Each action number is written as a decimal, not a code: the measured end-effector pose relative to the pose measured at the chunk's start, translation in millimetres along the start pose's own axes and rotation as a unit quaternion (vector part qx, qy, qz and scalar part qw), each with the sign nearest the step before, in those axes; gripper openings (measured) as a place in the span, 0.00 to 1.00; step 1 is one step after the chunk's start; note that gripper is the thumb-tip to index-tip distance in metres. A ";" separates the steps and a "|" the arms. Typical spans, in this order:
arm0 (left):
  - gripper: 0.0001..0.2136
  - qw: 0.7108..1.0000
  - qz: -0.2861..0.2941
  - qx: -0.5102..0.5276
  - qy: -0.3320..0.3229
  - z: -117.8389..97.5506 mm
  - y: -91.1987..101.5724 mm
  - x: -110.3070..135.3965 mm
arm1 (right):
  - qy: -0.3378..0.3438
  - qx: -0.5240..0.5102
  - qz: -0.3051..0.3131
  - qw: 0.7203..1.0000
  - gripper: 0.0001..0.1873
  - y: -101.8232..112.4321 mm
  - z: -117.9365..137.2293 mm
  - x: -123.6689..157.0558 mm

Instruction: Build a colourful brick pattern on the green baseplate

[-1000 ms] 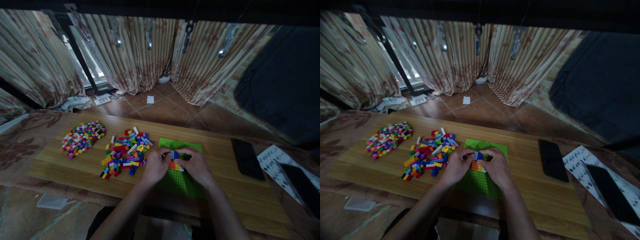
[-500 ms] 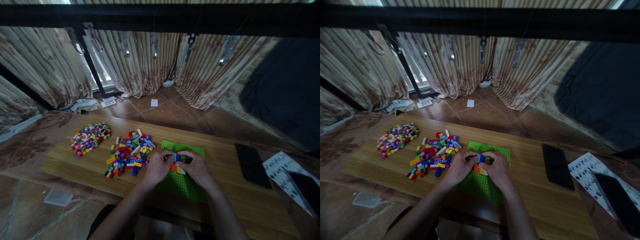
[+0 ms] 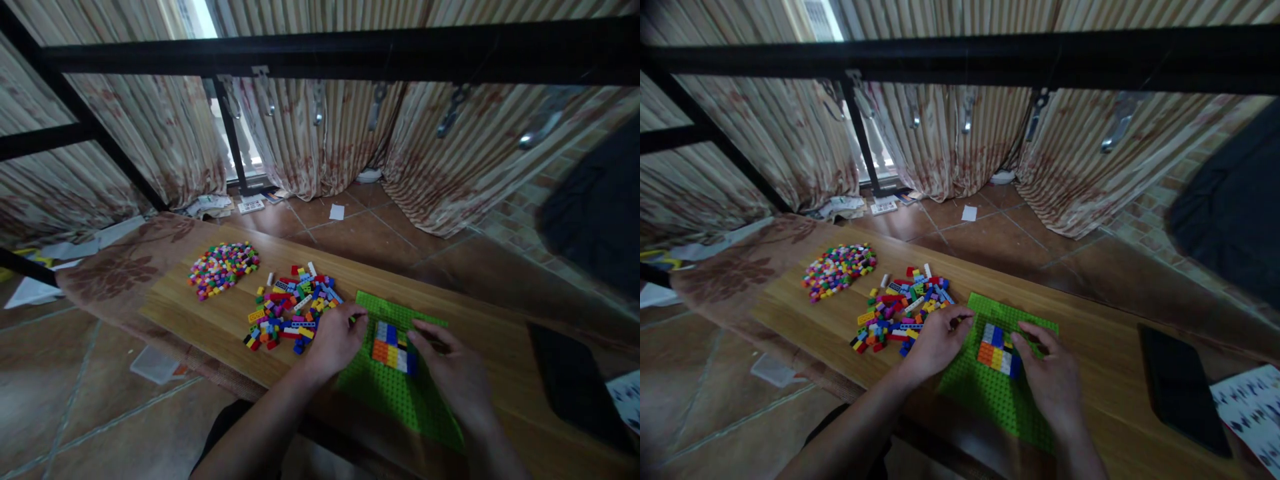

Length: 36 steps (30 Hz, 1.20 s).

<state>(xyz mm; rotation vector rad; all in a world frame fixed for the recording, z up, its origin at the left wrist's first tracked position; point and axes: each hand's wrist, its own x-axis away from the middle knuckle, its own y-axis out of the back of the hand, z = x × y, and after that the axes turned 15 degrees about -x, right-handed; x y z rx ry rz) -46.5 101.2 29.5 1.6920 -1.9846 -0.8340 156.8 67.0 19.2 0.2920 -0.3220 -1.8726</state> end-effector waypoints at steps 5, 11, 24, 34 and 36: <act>0.12 0.999 -0.035 -0.023 0.017 9.5 17.7 -5.9 | -0.003 0.019 -0.017 1.000 0.23 -3.3 6.3 5.2; 0.11 0.984 -0.084 -0.130 0.091 30.0 48.3 -15.7 | -0.022 0.016 -0.022 0.999 0.22 -3.9 8.3 5.2; 0.16 0.931 -0.103 -0.310 0.161 59.8 74.7 -19.3 | -0.034 0.026 -0.011 0.999 0.23 -2.7 14.1 8.2; 0.15 0.933 -0.060 -0.328 0.134 56.6 75.2 -14.0 | -0.035 0.042 0.005 0.998 0.24 -3.1 13.4 9.3; 0.15 0.934 -0.056 -0.331 0.123 57.2 74.1 -13.0 | -0.040 0.048 0.006 0.998 0.24 -3.7 13.2 9.3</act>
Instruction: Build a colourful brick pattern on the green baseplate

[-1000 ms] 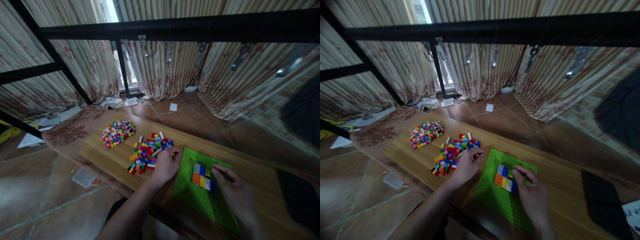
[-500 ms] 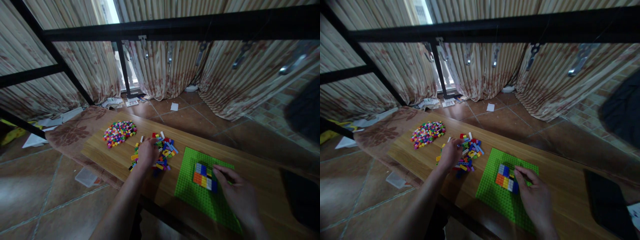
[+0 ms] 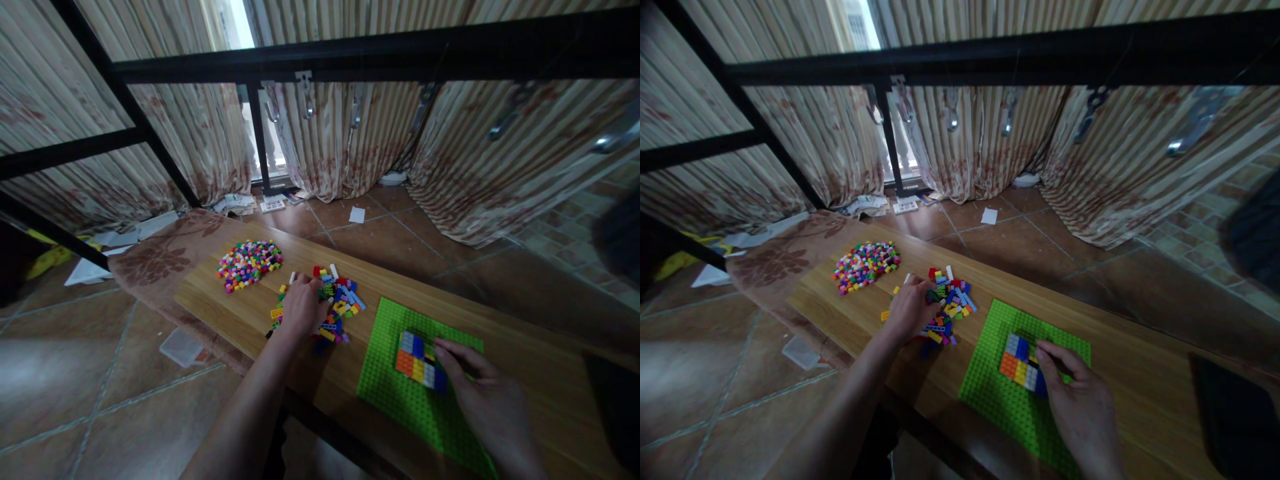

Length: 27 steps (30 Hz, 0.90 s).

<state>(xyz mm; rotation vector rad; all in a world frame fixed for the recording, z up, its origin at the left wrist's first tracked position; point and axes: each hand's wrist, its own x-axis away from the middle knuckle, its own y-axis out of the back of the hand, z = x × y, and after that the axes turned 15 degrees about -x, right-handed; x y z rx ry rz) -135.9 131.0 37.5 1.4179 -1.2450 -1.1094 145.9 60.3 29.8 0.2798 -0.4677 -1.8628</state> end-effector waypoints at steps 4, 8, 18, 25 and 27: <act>0.11 1.000 -0.010 -0.002 -0.003 2.8 -4.0 0.6 | -0.001 0.005 0.001 1.000 0.24 -1.2 -1.1 -1.4; 0.07 1.000 -0.009 0.006 0.001 5.3 -5.5 -0.6 | 0.022 0.000 0.001 1.000 0.23 -2.3 -0.3 -1.6; 0.14 0.998 -0.029 0.049 -0.007 6.4 -0.8 -3.5 | 0.005 -0.024 0.012 1.000 0.24 -3.4 -1.0 -0.4; 0.15 0.969 -0.022 0.244 -0.021 9.8 3.0 -7.2 | 0.023 -0.056 0.010 0.998 0.22 -6.6 1.9 0.5; 0.15 0.921 0.012 0.388 -0.044 9.5 7.5 -6.7 | 0.036 -0.077 0.001 0.996 0.20 -7.6 5.4 2.3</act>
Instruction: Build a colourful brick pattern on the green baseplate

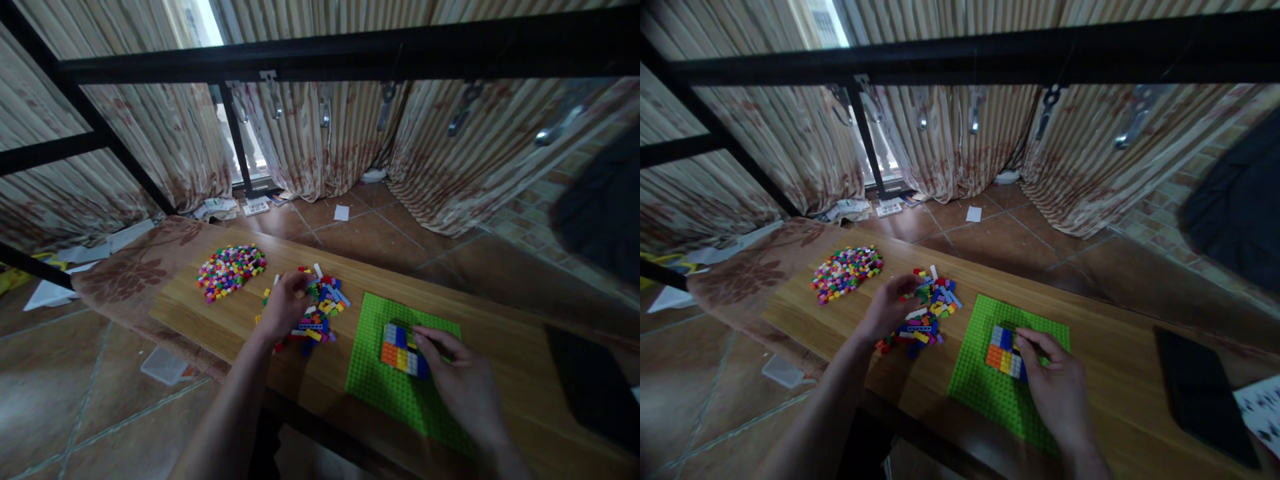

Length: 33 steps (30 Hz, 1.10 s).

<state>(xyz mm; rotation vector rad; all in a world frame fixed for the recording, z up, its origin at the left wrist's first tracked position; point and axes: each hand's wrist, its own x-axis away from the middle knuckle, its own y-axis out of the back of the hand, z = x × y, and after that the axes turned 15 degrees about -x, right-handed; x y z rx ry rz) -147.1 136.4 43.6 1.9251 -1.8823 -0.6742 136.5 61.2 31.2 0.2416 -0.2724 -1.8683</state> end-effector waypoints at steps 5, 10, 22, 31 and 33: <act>0.19 0.941 0.145 0.306 0.005 -20.6 -0.9 8.9 | 0.096 -0.093 0.042 0.990 0.12 -9.0 15.7 9.9; 0.20 0.892 0.267 0.365 0.027 -41.7 -22.1 21.2 | 0.174 -0.105 0.164 0.965 0.20 -22.6 30.5 23.9; 0.17 0.865 0.355 0.341 0.098 -53.5 -62.5 32.7 | 0.143 -0.105 0.122 0.977 0.16 -24.8 22.6 30.7; 0.17 0.843 0.375 0.371 0.107 -53.7 -76.2 34.8 | 0.144 -0.089 0.098 0.981 0.17 -21.8 17.8 27.6; 0.17 0.832 0.371 0.393 0.128 -53.4 -76.7 34.7 | 0.143 -0.107 0.098 0.979 0.16 -21.6 19.9 27.7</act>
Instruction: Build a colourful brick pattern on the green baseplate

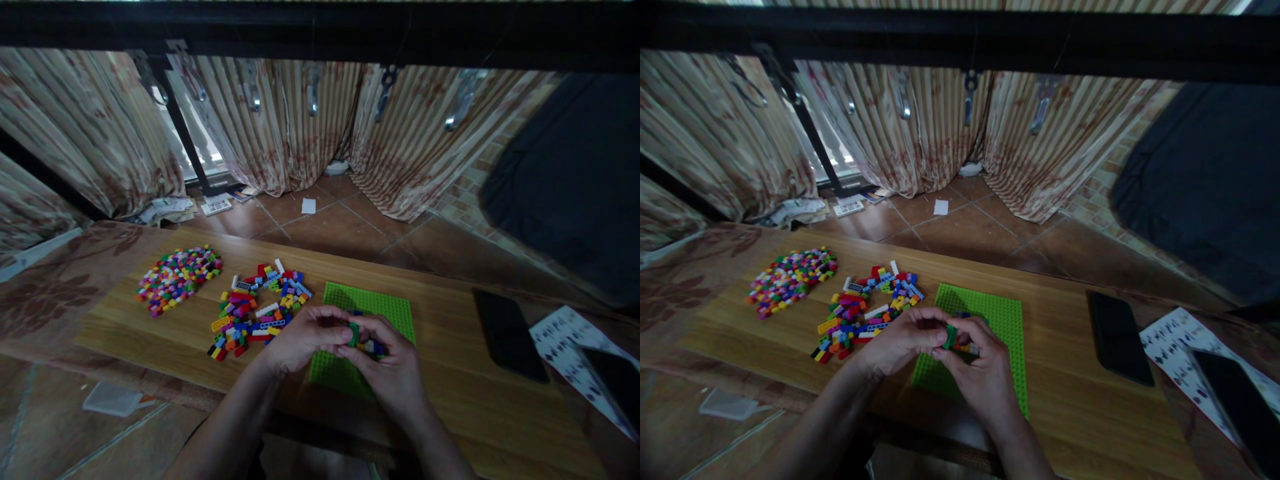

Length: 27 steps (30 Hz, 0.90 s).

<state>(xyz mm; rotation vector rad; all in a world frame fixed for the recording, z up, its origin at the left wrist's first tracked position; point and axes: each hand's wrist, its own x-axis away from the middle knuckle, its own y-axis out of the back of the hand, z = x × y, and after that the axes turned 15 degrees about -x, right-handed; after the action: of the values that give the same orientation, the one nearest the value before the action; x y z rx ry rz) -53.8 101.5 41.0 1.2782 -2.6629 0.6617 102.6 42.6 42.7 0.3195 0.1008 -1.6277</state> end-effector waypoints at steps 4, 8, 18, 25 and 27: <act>0.17 0.999 -0.026 0.040 0.010 -1.0 0.5 1.1 | -0.011 -0.071 -0.041 0.997 0.17 -1.6 2.8 -0.3; 0.14 0.997 -0.023 0.072 0.002 -3.7 -0.9 2.9 | -0.068 -0.174 -0.085 0.979 0.19 -0.1 -1.3 -0.3; 0.12 0.995 -0.046 0.091 -0.024 -6.7 7.9 2.4 | -0.141 -0.298 -0.171 0.928 0.14 35.0 -12.1 -14.6; 0.09 0.992 -0.127 0.005 -0.004 -2.0 11.1 -3.6 | -0.164 -0.158 -0.195 0.954 0.19 56.6 -23.7 -15.9; 0.09 0.987 -0.154 -0.050 0.006 -1.0 10.1 -5.0 | -0.170 -0.114 -0.183 0.962 0.21 58.8 -20.5 -16.9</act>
<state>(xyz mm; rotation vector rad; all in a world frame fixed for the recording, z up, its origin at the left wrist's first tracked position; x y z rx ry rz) -58.4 111.0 37.2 1.6006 -2.3791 0.4836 164.5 59.0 35.0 -0.1699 0.0894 -1.9924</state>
